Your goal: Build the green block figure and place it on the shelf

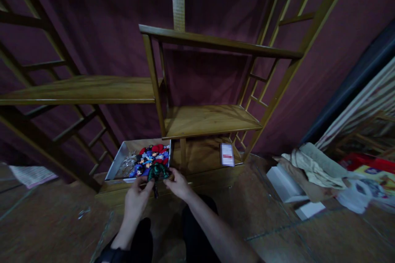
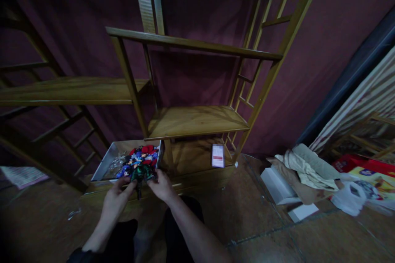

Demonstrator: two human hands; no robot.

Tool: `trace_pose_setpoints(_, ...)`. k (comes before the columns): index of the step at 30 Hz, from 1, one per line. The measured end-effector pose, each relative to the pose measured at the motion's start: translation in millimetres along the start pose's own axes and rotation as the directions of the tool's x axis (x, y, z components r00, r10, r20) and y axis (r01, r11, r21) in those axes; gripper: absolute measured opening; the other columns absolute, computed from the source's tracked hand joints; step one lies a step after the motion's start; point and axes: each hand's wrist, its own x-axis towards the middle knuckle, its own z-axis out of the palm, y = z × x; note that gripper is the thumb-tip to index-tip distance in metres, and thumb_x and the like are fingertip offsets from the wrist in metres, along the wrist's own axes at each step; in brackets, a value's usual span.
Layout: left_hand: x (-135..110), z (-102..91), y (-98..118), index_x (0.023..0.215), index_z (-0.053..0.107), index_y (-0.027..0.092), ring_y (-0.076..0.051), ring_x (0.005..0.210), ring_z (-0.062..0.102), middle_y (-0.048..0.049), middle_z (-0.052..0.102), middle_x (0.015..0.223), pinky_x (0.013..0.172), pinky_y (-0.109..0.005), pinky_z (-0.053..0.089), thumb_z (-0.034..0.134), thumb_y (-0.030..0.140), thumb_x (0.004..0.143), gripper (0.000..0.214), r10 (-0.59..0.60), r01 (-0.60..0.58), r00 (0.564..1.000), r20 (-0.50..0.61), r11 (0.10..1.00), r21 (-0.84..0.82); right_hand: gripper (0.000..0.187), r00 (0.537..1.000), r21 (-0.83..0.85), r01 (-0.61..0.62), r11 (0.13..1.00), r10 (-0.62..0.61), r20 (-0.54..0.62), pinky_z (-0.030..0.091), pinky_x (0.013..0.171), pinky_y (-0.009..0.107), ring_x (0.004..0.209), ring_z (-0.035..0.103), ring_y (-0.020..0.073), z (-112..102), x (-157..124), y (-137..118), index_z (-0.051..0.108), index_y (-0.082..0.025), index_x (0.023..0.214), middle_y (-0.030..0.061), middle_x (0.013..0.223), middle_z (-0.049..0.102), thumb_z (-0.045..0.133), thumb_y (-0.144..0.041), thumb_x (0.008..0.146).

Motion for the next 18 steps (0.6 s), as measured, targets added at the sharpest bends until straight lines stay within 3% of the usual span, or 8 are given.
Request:
trace_pose_setpoints(2,-9.2,2.6,2.6,0.081,0.058,0.018,-0.020,0.059,0.059,-0.0015,0.062,0.063,0.054,-0.027,0.042,0.060,0.050,0.059,0.039,0.035,-0.035,0.999,0.035,0.999,-0.006,0.045,1.000,0.064,-0.015,0.998,0.014,0.001,0.053,0.066,0.030,0.079,0.060,0.0154,0.4,-6.7,4.3,0.052,-0.023,0.113,0.0021,0.100,0.060,0.061,-0.024,0.069)
trace_pose_setpoints(5,-18.5,6.9,3.8,0.076,0.057,0.017,-0.018,0.064,0.059,-0.0014,0.062,0.067,0.060,-0.026,0.044,0.063,0.047,0.057,0.036,0.053,-0.042,0.997,0.061,0.985,-0.168,0.044,0.999,0.164,-0.039,0.986,0.037,0.017,0.053,0.061,0.028,0.077,0.060,0.0146,-1.0,-11.7,8.1,0.053,-0.023,0.112,0.0021,0.098,0.060,0.060,-0.025,0.069)
trace_pose_setpoints(7,-23.2,8.4,2.7,0.072,0.056,0.015,-0.016,0.060,0.057,-0.0004,0.059,0.062,0.058,-0.025,0.045,0.068,0.043,0.053,0.037,-0.026,0.052,0.996,0.082,0.941,-0.335,0.041,0.998,0.214,-0.058,0.975,0.055,0.020,0.053,0.058,0.026,0.073,0.059,0.0129,-4.1,-14.2,9.2,0.054,-0.022,0.109,0.0015,0.096,0.059,0.058,-0.025,0.068)
trace_pose_setpoints(9,-27.7,7.3,0.4,0.071,0.054,0.013,-0.013,0.057,0.056,-0.0007,0.058,0.062,0.056,-0.025,0.046,0.070,0.040,0.053,0.036,-0.116,0.180,0.981,0.154,0.834,-0.521,0.036,0.998,0.266,-0.055,0.963,0.057,-0.002,0.052,0.057,0.024,0.069,0.057,0.0108,-7.3,-16.8,10.2,0.056,-0.022,0.106,0.0012,0.093,0.059,0.056,-0.027,0.070)
trace_pose_setpoints(12,-33.4,2.0,-5.4,0.073,0.054,0.012,-0.012,0.055,0.056,-0.0029,0.058,0.062,0.054,-0.024,0.047,0.073,0.034,0.055,0.034,-0.164,0.303,0.950,0.264,0.687,-0.660,0.036,0.997,0.332,-0.061,0.941,0.072,-0.021,0.050,0.057,0.022,0.066,0.056,0.0093,-8.0,-19.1,13.0,0.057,-0.021,0.104,0.0015,0.090,0.059,0.056,-0.030,0.069)
trace_pose_setpoints(15,-36.9,-2.8,-12.7,0.072,0.054,0.012,-0.011,0.053,0.055,-0.0030,0.058,0.061,0.051,-0.022,0.045,0.074,0.030,0.056,0.032,-0.182,0.321,0.946,0.267,0.626,-0.711,0.038,0.998,0.324,-0.063,0.944,0.069,-0.007,0.051,0.059,0.024,0.068,0.057,0.0107,-4.0,-20.1,16.6,0.057,-0.021,0.105,0.0024,0.092,0.059,0.058,-0.030,0.068)
trace_pose_setpoints(18,-37.8,-3.9,-18.7,0.069,0.054,0.011,-0.009,0.051,0.054,-0.0022,0.057,0.061,0.051,-0.021,0.044,0.074,0.030,0.056,0.031,-0.163,0.305,0.951,0.263,0.638,-0.707,0.039,0.999,0.181,0.030,0.983,-0.025,-0.027,0.051,0.070,0.030,0.079,0.059,0.0140,0.0,-23.4,15.9,0.056,-0.021,0.107,0.0042,0.098,0.059,0.056,-0.030,0.069)
